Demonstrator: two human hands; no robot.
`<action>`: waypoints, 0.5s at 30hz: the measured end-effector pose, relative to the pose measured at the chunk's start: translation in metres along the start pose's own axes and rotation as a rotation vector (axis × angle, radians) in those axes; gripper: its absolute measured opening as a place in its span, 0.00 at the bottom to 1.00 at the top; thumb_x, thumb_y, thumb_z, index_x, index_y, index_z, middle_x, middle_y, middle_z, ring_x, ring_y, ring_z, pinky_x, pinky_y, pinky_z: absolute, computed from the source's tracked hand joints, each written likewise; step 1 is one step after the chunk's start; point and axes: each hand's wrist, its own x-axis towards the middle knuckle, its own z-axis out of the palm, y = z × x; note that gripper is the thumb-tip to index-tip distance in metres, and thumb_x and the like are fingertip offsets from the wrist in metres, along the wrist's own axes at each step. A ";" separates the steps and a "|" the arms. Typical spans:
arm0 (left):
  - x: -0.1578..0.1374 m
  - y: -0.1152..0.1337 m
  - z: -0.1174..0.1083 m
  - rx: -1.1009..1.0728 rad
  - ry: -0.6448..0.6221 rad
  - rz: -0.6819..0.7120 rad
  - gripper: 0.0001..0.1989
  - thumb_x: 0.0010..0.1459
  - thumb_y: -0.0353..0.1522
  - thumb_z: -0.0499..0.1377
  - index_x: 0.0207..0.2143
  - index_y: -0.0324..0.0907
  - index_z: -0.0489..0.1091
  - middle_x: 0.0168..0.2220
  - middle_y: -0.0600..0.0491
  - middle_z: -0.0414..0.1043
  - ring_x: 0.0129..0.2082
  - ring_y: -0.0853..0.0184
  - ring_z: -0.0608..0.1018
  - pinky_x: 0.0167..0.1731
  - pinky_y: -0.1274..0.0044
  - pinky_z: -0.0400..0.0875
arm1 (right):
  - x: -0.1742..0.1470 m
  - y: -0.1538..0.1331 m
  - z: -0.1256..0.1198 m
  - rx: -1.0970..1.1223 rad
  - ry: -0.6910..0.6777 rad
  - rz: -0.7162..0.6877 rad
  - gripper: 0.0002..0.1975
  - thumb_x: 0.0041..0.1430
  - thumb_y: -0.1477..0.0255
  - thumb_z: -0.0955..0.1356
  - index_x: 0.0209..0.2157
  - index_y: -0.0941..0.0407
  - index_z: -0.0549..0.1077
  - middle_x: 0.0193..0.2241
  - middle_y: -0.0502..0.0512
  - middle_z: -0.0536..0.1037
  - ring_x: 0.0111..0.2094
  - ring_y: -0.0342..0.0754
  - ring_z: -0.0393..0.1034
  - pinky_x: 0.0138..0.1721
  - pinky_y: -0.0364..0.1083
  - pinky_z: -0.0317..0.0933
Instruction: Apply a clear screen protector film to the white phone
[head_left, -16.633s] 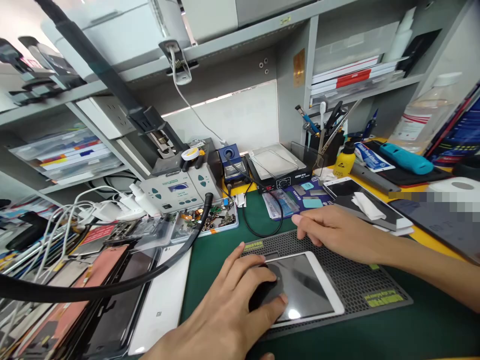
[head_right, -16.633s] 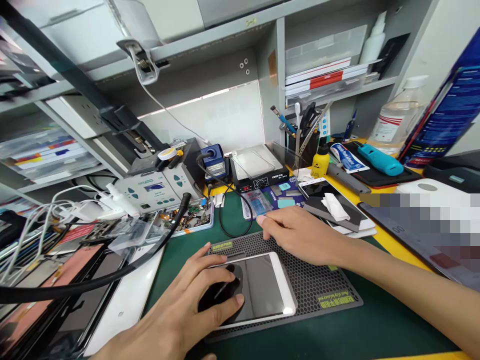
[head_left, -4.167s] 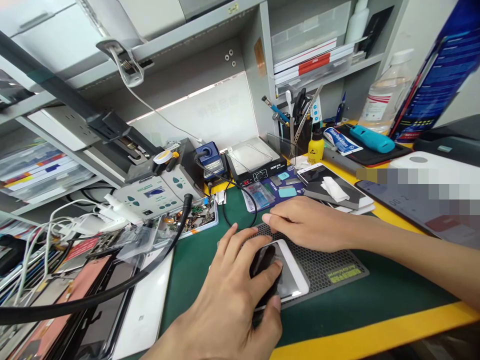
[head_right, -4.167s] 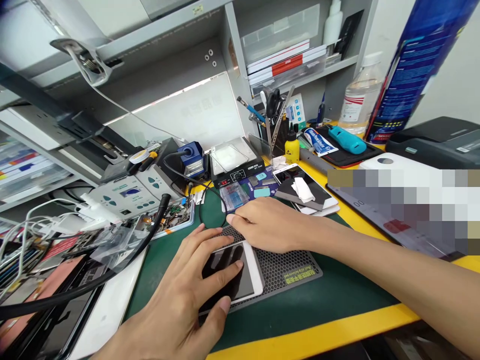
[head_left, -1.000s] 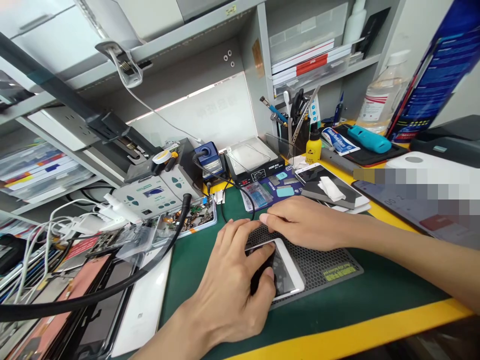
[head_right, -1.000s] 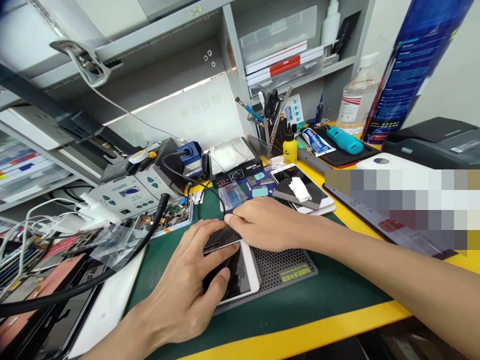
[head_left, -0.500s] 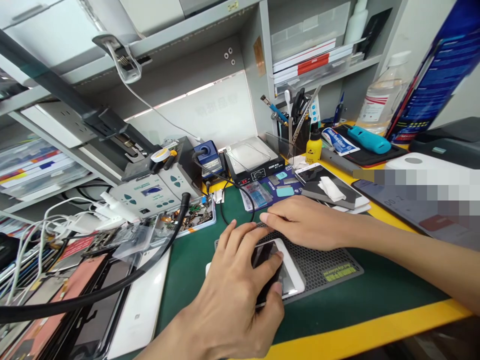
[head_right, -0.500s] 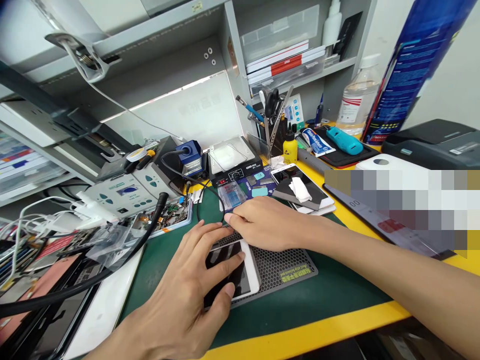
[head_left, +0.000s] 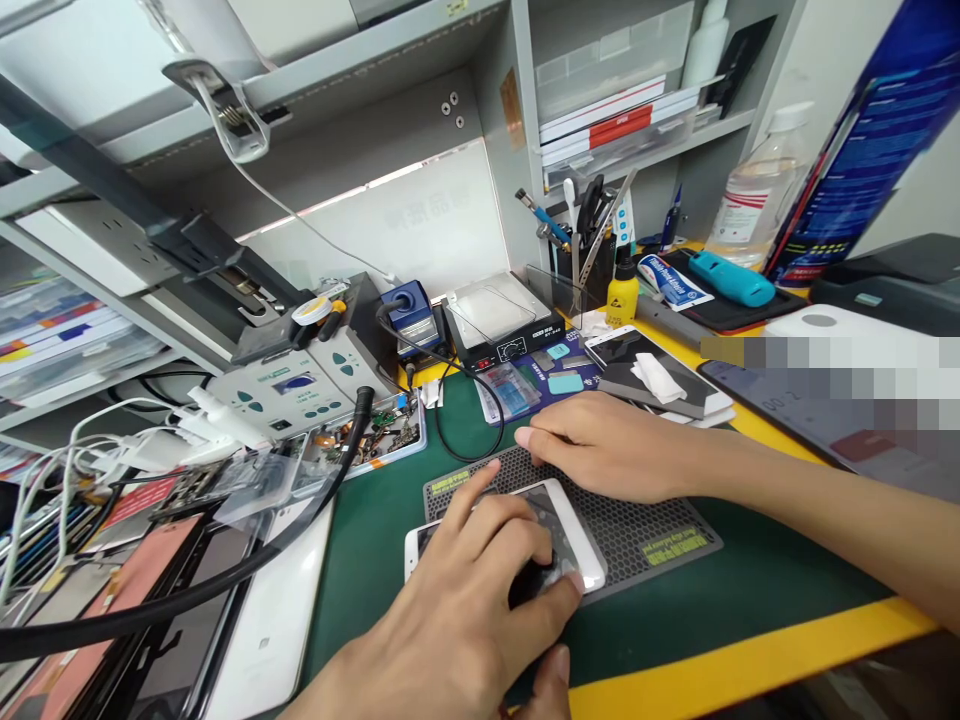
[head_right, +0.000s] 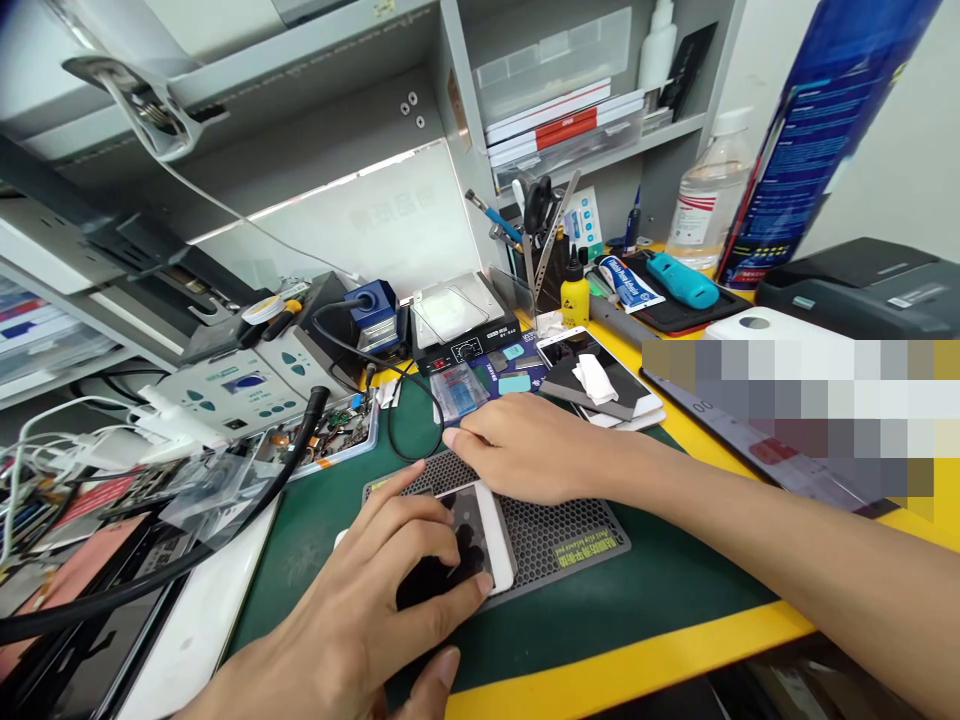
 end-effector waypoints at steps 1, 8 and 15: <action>0.000 0.000 0.000 -0.004 -0.001 -0.001 0.16 0.53 0.28 0.58 0.44 0.40 0.78 0.37 0.47 0.69 0.43 0.59 0.71 0.62 0.49 0.53 | 0.000 0.000 0.000 -0.001 0.002 0.002 0.23 0.71 0.64 0.56 0.25 0.56 0.70 0.23 0.51 0.75 0.26 0.44 0.64 0.27 0.45 0.45; 0.006 0.005 -0.003 -0.087 -0.047 -0.132 0.19 0.51 0.27 0.58 0.46 0.43 0.77 0.44 0.45 0.67 0.50 0.54 0.68 0.60 0.49 0.56 | 0.000 -0.001 0.000 -0.002 0.008 0.006 0.24 0.71 0.64 0.56 0.20 0.56 0.61 0.20 0.49 0.71 0.24 0.43 0.59 0.27 0.45 0.45; 0.011 0.005 -0.004 -0.134 -0.098 -0.298 0.22 0.55 0.27 0.56 0.51 0.53 0.75 0.52 0.47 0.63 0.57 0.54 0.65 0.63 0.50 0.51 | -0.001 0.000 0.001 0.006 0.017 -0.002 0.23 0.71 0.65 0.57 0.20 0.56 0.60 0.20 0.48 0.69 0.23 0.43 0.59 0.26 0.44 0.45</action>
